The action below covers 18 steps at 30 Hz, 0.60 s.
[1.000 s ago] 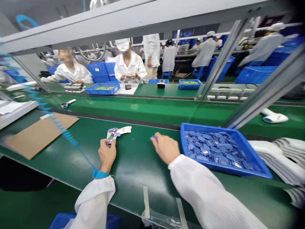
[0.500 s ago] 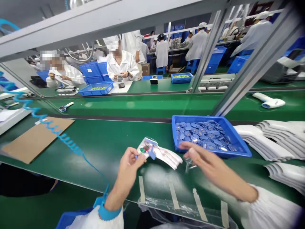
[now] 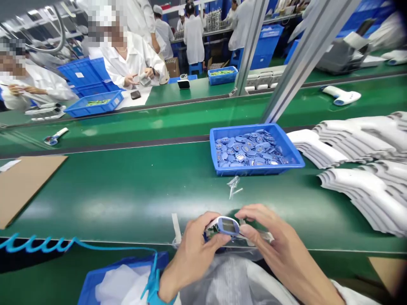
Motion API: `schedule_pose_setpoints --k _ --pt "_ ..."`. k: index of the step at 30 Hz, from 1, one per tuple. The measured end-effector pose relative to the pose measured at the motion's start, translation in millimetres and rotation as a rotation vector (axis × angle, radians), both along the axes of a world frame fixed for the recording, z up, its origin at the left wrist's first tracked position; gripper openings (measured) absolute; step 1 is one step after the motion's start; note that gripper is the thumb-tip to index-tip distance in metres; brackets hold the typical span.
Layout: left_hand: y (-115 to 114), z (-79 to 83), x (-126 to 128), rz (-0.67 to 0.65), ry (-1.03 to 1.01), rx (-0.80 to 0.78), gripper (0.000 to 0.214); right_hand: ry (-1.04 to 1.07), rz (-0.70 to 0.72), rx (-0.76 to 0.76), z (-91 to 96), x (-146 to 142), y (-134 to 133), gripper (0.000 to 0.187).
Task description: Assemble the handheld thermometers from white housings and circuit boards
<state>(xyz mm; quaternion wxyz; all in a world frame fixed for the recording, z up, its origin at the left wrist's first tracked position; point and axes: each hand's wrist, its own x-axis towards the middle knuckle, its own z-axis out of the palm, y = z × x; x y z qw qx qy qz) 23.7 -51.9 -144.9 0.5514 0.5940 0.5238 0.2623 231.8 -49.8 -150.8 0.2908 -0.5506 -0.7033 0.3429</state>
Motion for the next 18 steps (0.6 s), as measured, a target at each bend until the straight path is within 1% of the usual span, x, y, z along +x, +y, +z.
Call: schedule_pose_setpoints --k 2,4,5,7,8,9,10,11,13,15,16,17,18 --pt "3.8 3.8 2.6 -0.014 0.033 0.076 0.015 -0.096 0.047 0.094 13.5 -2.5 4.9 0.025" --pt "8.3 6.5 2.0 -0.018 0.068 0.184 0.012 -0.183 0.092 0.189 31.4 -3.4 9.3 0.031" --pt "11.2 7.2 0.5 0.007 0.092 0.236 0.012 -0.21 0.099 0.245 40.3 -2.6 12.4 0.033" --pt "18.0 7.5 -4.2 0.133 0.143 0.299 0.014 -0.249 0.07 0.342 52.1 1.7 23.0 0.036" --pt "21.7 7.1 -7.1 0.221 0.15 0.292 0.016 -0.27 0.043 0.363 52.4 4.7 31.0 0.036" --pt "25.3 6.5 -10.0 0.301 0.124 0.252 0.018 -0.302 0.01 0.356 47.7 7.8 40.5 0.036" --pt "28.4 5.8 -12.9 0.358 0.06 0.179 0.023 -0.351 -0.024 0.322 37.9 10.6 51.0 0.036" --pt "30.7 5.3 -15.5 0.389 -0.036 0.086 0.029 -0.402 -0.056 0.276 23.9 12.9 61.4 0.037" --pt "32.5 4.8 -19.0 0.386 -0.253 -0.096 0.042 -0.494 -0.122 0.194 -10.4 16.8 77.6 0.038" --pt "30.8 5.4 -20.6 0.357 -0.386 -0.201 0.051 -0.502 -0.167 0.165 -38.6 24.0 82.2 0.037" --pt "29.0 5.8 -20.8 0.35 -0.41 -0.223 0.053 -0.488 -0.18 0.174 -45.9 30.8 79.7 0.037" --pt "27.2 6.1 -20.8 0.346 -0.418 -0.234 0.053 -0.481 -0.206 0.206 -47.6 40.0 74.6 0.039" --pt "25.4 6.1 -20.8 0.344 -0.424 -0.244 0.054 -0.471 -0.236 0.26 -44.2 51.3 67.8 0.041"
